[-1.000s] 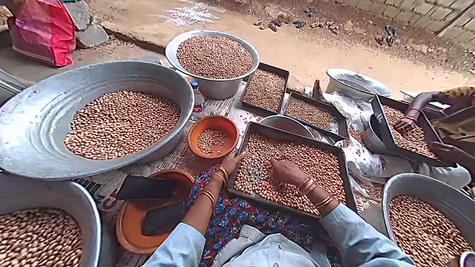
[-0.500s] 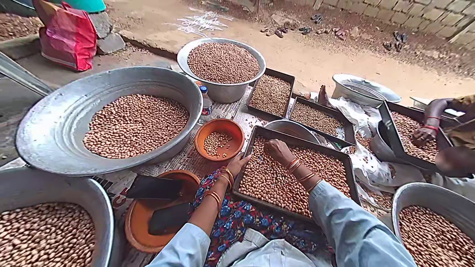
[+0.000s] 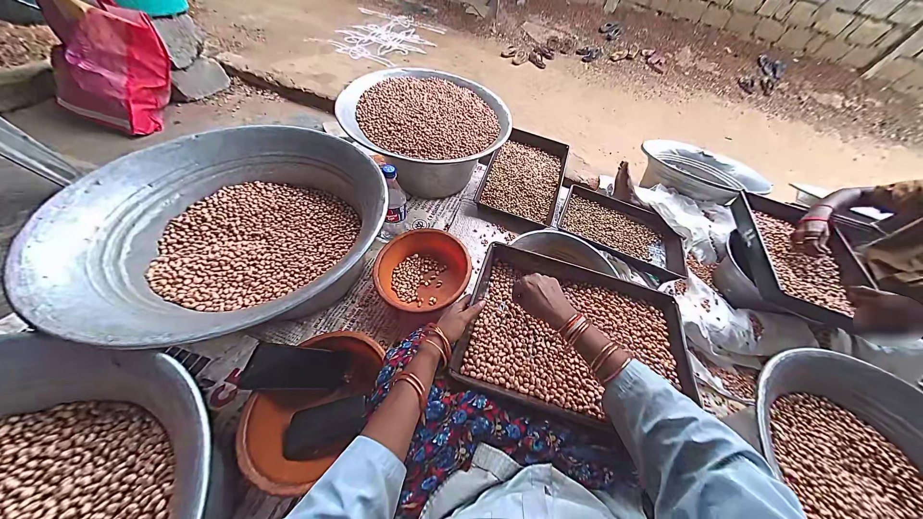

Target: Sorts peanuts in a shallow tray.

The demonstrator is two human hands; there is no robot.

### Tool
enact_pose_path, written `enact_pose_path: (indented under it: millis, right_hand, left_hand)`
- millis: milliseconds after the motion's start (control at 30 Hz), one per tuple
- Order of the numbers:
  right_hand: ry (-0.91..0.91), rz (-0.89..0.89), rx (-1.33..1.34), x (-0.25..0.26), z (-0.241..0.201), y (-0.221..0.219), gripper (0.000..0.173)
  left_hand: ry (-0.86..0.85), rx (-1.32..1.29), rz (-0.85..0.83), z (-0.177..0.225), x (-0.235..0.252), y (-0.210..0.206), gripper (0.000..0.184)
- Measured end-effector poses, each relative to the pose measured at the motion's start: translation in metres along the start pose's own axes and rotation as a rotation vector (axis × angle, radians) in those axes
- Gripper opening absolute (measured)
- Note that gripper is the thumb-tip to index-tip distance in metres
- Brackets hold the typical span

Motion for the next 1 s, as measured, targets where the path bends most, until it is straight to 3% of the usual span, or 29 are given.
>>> enact_pose_path:
  millis: [167,267,367,467,533,600,733,1000]
  right_hand:
    - [0.010,0.018,-0.066,-0.003,0.002,-0.019,0.031]
    - [0.009,-0.059,-0.125,-0.001,-0.002,-0.023,0.025]
    - [0.020,-0.078,-0.028,0.005,-0.007,-0.002,0.025]
    - [0.133,0.263,0.419,-0.003,-0.008,0.064,0.015]
    - [0.194,0.401,0.497,-0.013,-0.004,0.086,0.009]
    - [0.152,0.355,0.342,-0.005,0.003,0.071,0.010]
    - [-0.031,0.087,0.017,0.013,0.023,0.006,0.025]
    - [-0.105,0.005,-0.042,0.004,0.029,-0.011,0.027]
  left_hand:
    - [0.017,0.020,0.009,0.000,-0.002,0.001,0.050]
    - [0.021,0.007,0.020,0.002,-0.003,0.001,0.050]
    - [0.014,-0.002,0.016,0.001,-0.002,0.001,0.050]
    - [-0.004,-0.023,0.013,0.000,-0.002,0.001,0.049]
    - [-0.005,-0.006,0.022,0.000,-0.002,0.001,0.046]
    - [-0.004,0.014,0.015,0.000,-0.001,0.001,0.045]
    - [0.000,0.025,0.003,-0.001,0.001,0.001,0.049]
    - [-0.001,0.029,-0.001,0.000,0.000,0.001,0.050]
Point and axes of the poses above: each hand's wrist, its own x-axis towards the middle knuckle, its own y-axis out of the back of the hand, z = x × y, the point moved 9 cm from there along x, towards the middle knuckle, and after that the axes turned 12 degrees about -y, right-handed, at the moved point
